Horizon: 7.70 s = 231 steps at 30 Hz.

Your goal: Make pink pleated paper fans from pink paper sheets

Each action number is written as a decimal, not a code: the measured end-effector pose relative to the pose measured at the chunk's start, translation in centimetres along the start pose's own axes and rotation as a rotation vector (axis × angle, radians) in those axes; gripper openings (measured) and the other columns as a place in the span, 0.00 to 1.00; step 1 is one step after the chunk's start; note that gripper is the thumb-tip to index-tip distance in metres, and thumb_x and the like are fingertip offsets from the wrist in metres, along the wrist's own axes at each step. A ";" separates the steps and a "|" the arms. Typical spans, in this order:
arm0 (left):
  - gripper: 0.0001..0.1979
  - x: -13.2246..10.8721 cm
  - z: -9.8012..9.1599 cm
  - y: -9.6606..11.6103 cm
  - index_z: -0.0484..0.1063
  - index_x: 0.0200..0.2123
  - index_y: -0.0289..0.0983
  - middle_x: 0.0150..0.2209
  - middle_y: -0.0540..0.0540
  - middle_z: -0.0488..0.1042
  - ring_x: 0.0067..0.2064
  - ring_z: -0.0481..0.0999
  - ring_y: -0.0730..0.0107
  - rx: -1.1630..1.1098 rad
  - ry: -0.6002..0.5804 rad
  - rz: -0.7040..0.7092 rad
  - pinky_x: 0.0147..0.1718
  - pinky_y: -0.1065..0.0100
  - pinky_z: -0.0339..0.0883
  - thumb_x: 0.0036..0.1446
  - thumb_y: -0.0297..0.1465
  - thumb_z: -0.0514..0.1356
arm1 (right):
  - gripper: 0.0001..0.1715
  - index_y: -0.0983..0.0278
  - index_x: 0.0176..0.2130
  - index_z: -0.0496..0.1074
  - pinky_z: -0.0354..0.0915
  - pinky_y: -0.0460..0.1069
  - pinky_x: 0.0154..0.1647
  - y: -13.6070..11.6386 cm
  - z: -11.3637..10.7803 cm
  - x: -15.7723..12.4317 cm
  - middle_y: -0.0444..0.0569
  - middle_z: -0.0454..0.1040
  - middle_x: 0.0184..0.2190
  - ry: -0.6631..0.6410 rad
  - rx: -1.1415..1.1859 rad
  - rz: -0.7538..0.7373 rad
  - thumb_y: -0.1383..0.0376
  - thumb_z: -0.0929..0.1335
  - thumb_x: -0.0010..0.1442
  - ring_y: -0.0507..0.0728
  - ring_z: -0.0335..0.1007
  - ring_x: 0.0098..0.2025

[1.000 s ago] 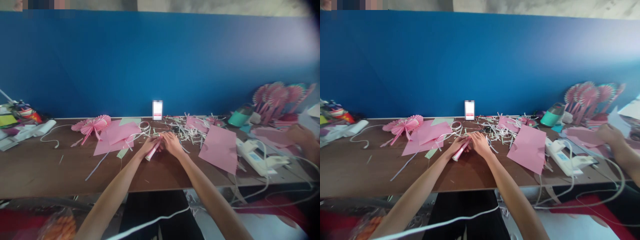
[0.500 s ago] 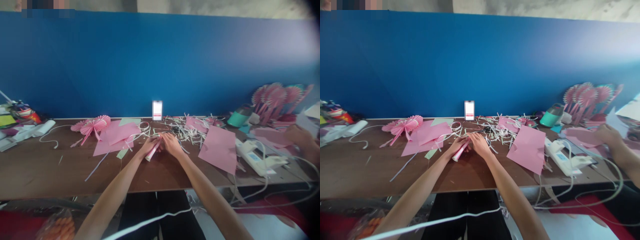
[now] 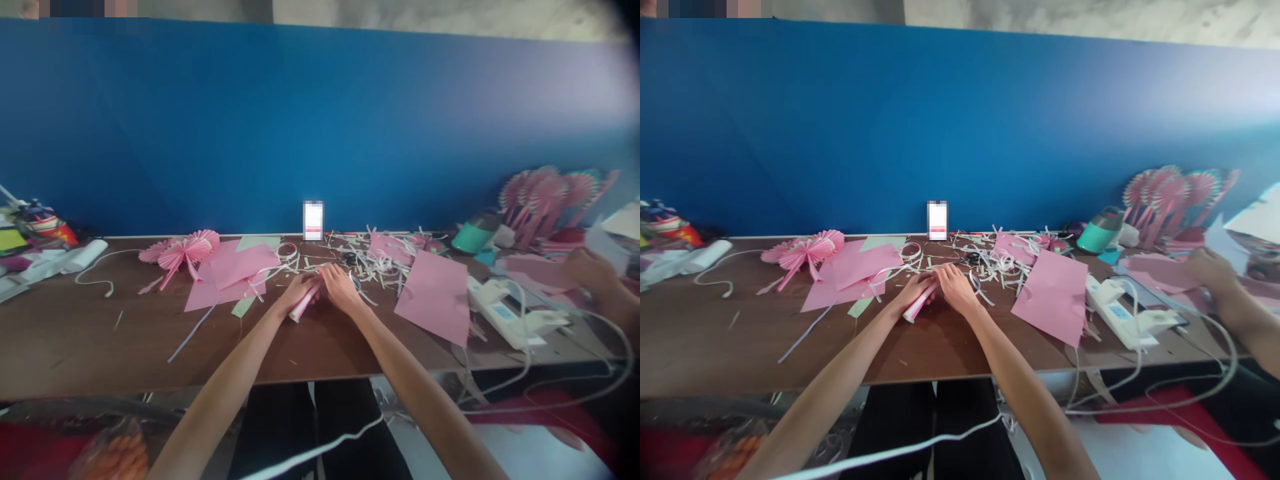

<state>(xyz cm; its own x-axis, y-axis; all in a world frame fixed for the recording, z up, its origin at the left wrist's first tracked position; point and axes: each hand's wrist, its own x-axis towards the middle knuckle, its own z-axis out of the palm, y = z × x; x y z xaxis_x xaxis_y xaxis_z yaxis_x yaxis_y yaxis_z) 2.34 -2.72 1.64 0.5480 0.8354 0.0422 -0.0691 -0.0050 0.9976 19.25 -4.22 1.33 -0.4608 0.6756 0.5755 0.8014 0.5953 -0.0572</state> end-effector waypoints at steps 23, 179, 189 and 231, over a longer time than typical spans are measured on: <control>0.20 0.3 0.1 -0.4 0.66 0.37 0.36 0.18 0.54 0.65 0.17 0.64 0.77 -0.087 0.048 0.076 0.17 0.74 0.56 0.56 0.48 0.58 | 0.20 0.59 0.53 0.66 0.65 0.50 0.45 -0.1 -0.1 -0.3 0.50 0.73 0.42 0.150 0.218 0.107 0.73 0.58 0.65 0.58 0.69 0.45; 0.21 0.2 0.0 0.0 0.73 0.41 0.31 0.26 0.44 0.75 0.23 0.74 0.70 -0.067 0.115 -0.026 0.22 0.70 0.65 0.56 0.45 0.58 | 0.15 0.63 0.46 0.68 0.66 0.48 0.32 0.4 1.3 0.4 0.47 0.76 0.33 0.348 0.843 0.491 0.64 0.66 0.57 0.54 0.72 0.31; 0.21 0.3 -0.5 -0.5 0.72 0.31 0.32 0.21 0.48 0.70 0.20 0.69 0.74 -0.044 0.077 -0.056 0.19 0.72 0.61 0.55 0.47 0.59 | 0.17 0.58 0.48 0.71 0.61 0.56 0.53 0.5 -0.3 -0.2 0.48 0.76 0.42 0.229 0.327 0.175 0.70 0.64 0.60 0.60 0.67 0.49; 0.22 -0.2 -0.5 0.1 0.73 0.38 0.32 0.24 0.45 0.74 0.21 0.72 0.74 0.045 -0.046 -0.030 0.21 0.73 0.65 0.55 0.47 0.59 | 0.39 0.57 0.65 0.52 0.62 0.55 0.51 0.7 -0.9 -0.5 0.49 0.75 0.42 -0.004 0.241 0.033 0.75 0.61 0.58 0.60 0.65 0.47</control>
<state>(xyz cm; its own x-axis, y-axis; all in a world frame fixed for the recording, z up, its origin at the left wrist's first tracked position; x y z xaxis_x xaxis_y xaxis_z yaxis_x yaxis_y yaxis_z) 1.81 -2.64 1.69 0.5868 0.8096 0.0135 -0.0149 -0.0059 0.9999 20.40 -4.55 1.75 -0.4376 0.6980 0.5668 0.7023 0.6590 -0.2693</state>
